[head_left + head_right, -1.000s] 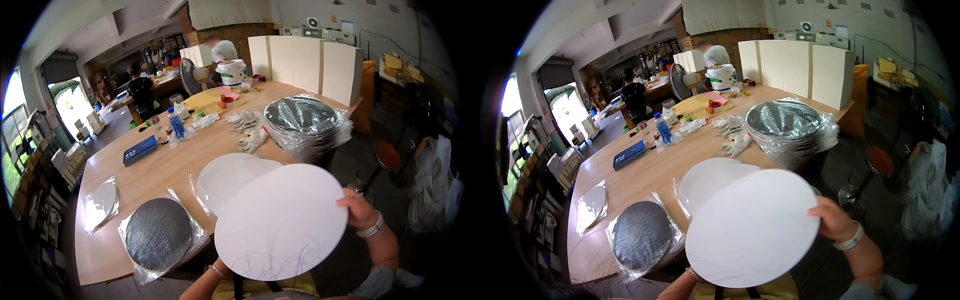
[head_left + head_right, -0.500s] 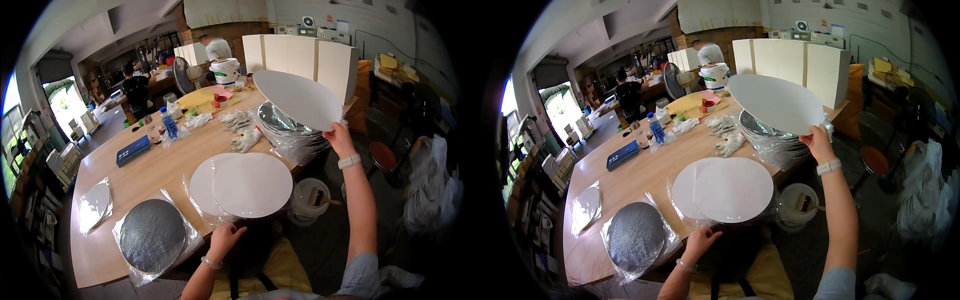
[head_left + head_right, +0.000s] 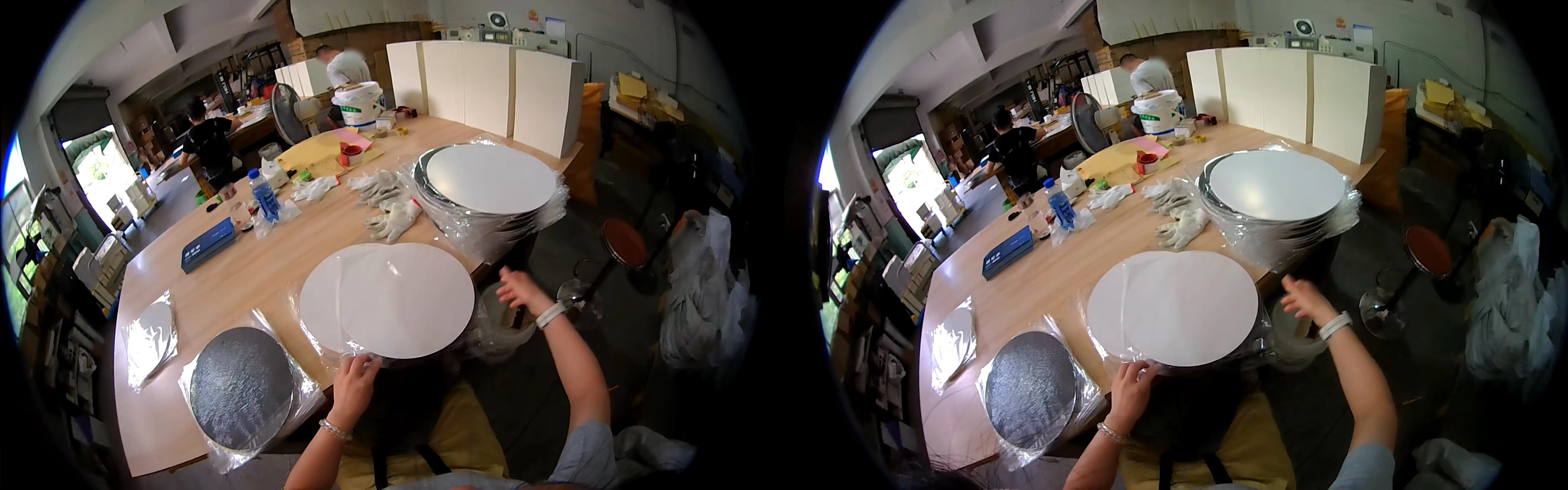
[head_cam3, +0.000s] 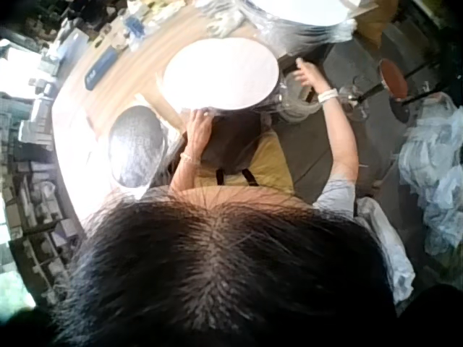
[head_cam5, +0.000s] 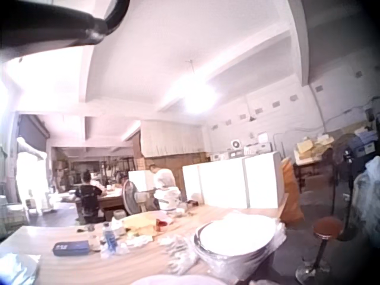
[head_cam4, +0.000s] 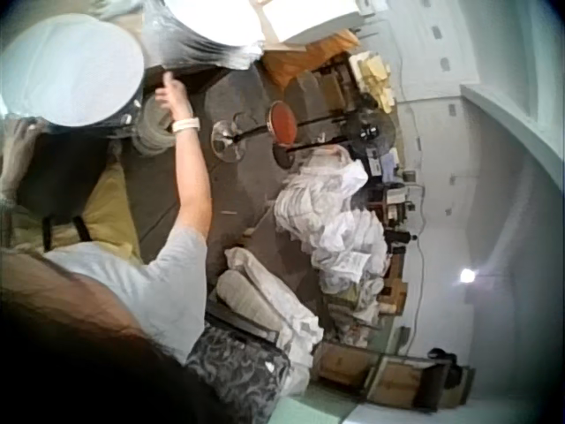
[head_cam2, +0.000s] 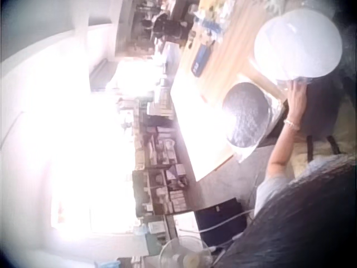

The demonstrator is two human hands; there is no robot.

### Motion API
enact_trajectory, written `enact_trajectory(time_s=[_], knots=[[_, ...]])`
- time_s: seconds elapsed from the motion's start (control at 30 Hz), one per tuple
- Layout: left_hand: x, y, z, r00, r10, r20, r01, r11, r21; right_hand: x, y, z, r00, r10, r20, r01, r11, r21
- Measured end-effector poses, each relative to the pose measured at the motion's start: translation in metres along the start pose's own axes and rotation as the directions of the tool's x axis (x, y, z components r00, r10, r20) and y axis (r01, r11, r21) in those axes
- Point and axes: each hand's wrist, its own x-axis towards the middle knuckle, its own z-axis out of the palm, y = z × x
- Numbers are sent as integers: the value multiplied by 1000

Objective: The person wraps circular objects, alternating between black and white discs, in clear plastic wrap. They pick up a disc, place it on a sheet of plastic, fold the plastic over, and smooth it down before stacking the wrapped item and repeating the process.

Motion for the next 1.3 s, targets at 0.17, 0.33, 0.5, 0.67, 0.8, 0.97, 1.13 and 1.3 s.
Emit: enact_trajectory(time_s=[0.17, 0.33, 0.5, 0.67, 0.8, 0.97, 1.13, 1.3], knots=[[-29, -2, -8, 997, -34, -66, 32, 999, -33, 27, 20, 73, 935, -180, 306, 96, 958, 269], [-54, 3, -20, 999, 18, -46, -21, 997, -78, 59, -6, 123, 951, -184, 250, 117, 958, 260], [-79, 2, -14, 981, -59, -183, 31, 988, -154, 87, -5, 141, 954, -242, 178, 203, 956, 211], [-95, 6, -9, 995, -99, -29, 92, 977, -190, 76, -24, 130, 915, -366, 171, 394, 901, -179], [-99, 14, -11, 989, -57, 140, 68, 995, -76, -1, -78, 161, 254, -966, -50, 662, 211, -719], [-108, 41, -53, 986, -2, 167, -1, 1000, 14, -110, -92, 217, 558, -714, 423, 798, 601, -39], [-120, -31, -147, 837, -483, -255, 533, 826, 184, -132, -85, 318, 197, -785, 588, 906, 375, 197], [-157, -63, -173, 634, -762, 131, 764, 643, 47, -139, -77, 391, 194, -706, 681, 981, 155, -118]])
